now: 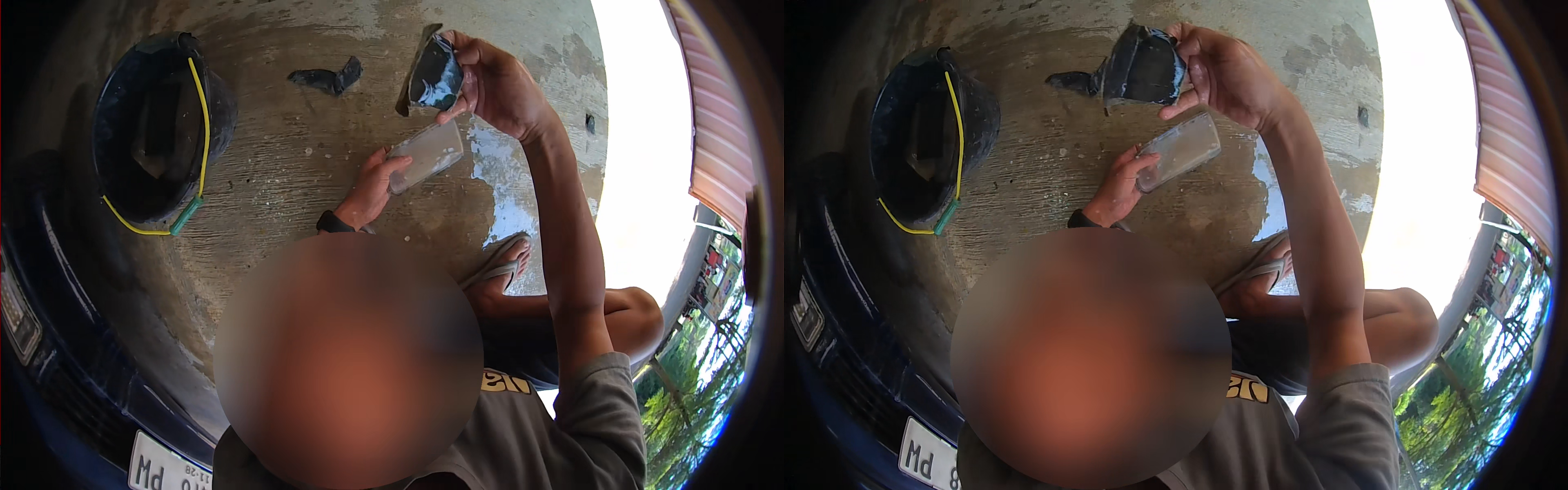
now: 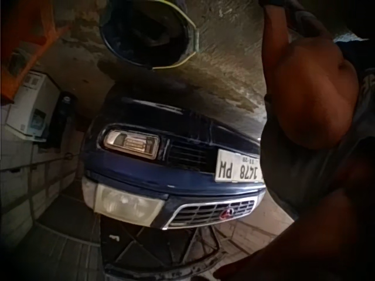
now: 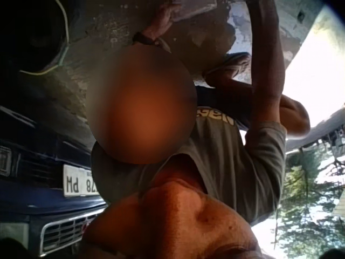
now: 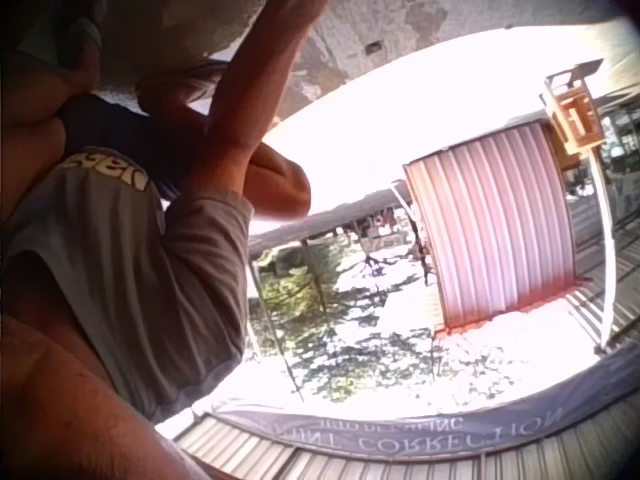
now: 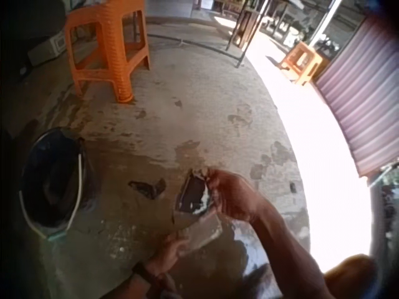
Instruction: Sanding and cleaning a plastic car part with water and sandpaper.
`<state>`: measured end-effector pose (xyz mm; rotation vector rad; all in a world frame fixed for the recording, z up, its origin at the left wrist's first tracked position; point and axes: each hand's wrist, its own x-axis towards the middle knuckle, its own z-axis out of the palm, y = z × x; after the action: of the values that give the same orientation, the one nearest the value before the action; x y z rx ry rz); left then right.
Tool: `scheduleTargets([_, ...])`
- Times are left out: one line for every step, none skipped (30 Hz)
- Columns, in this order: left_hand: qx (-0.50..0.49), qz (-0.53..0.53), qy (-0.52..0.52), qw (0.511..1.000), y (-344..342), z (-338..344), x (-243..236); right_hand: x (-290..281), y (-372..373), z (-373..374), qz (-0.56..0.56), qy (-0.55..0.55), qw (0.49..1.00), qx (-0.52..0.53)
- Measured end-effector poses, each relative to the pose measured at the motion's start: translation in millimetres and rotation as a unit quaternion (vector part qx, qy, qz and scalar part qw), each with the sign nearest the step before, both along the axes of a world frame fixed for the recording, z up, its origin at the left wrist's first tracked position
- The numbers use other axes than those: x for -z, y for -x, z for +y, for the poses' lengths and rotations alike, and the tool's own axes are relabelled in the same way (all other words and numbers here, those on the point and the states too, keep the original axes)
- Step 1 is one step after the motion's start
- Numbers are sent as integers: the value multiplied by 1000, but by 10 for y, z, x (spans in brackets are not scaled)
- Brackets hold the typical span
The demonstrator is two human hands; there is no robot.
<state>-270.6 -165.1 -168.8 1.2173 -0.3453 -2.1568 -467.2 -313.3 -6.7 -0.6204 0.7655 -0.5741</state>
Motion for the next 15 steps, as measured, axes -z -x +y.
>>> scheduleTargets([-30,39,-13,999,67,2,11,157,237,173,5,-49,997,61])
scheduleTargets([-61,76,-27,995,117,12,32,229,377,329,6,-48,997,66])
scheduleTargets([-60,72,-27,995,102,35,68,290,438,486,34,-51,991,117])
scheduleTargets([-78,98,-50,991,111,66,103,323,504,628,66,-54,982,171])
scheduleTargets([-95,122,-76,985,112,95,72,373,553,760,65,-58,981,176])
scheduleTargets([-92,120,-80,985,101,136,35,419,585,871,117,-49,981,147])
scheduleTargets([-85,164,-85,979,135,118,-142,480,644,966,172,-39,977,119])
scheduleTargets([-81,205,-89,971,144,115,-241,602,616,1044,270,-2,960,75])
scheduleTargets([-79,204,-91,972,153,137,-223,699,609,1093,269,-5,960,77])
scheduleTargets([-82,245,-110,960,147,161,-191,764,569,1113,381,69,922,-18])
scheduleTargets([-85,288,-129,945,169,160,-178,850,544,1149,485,141,856,-111])
scheduleTargets([-82,289,-130,945,208,160,-167,1023,504,1280,592,326,735,-54])
scheduleTargets([-92,263,-100,955,216,184,-181,1053,399,1322,588,325,738,-56])
scheduleTargets([-100,240,-69,963,233,212,-204,1053,293,1365,628,378,680,-16])
scheduleTargets([-101,238,-71,963,257,247,-221,1056,233,1398,662,427,615,23])
